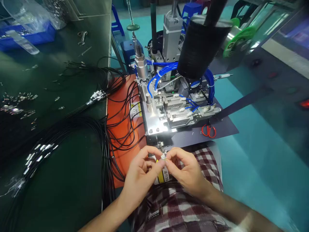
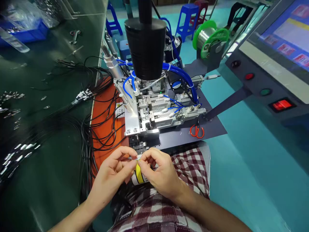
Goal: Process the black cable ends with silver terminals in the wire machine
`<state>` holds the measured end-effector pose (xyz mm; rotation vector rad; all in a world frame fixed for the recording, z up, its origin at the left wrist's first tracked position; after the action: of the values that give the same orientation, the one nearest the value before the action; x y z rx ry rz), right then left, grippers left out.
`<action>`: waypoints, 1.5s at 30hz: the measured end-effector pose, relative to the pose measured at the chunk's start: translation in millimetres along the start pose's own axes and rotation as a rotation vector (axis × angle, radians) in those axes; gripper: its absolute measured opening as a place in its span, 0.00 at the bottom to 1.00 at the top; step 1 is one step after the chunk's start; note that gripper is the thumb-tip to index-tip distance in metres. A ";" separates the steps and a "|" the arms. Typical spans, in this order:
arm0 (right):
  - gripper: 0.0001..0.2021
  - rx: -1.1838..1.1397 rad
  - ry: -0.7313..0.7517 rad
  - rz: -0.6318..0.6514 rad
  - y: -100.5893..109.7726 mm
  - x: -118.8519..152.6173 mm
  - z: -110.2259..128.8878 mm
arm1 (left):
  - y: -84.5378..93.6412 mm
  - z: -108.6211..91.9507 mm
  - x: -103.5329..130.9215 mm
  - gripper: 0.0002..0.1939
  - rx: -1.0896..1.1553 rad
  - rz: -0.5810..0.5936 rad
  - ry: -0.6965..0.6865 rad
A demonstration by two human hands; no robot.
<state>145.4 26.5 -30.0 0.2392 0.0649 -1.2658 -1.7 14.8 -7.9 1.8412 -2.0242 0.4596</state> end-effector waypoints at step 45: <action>0.04 0.005 -0.203 -0.051 5.2 -5.7 -4.8 | -0.9 7.6 -12.7 0.10 0.294 0.023 0.234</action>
<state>149.0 34.3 -32.9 0.1126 -0.1066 -1.3350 -0.2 22.3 -20.6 1.8245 -1.8999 0.9765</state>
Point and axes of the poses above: each hand's wrist, its own x-axis away from the middle knuckle, its own y-axis out of the back of the hand, z = x × y, the point moved 2 cm from there along -x, towards the middle knuckle, and after that the axes turned 8 degrees about y, right-handed, at the moved point
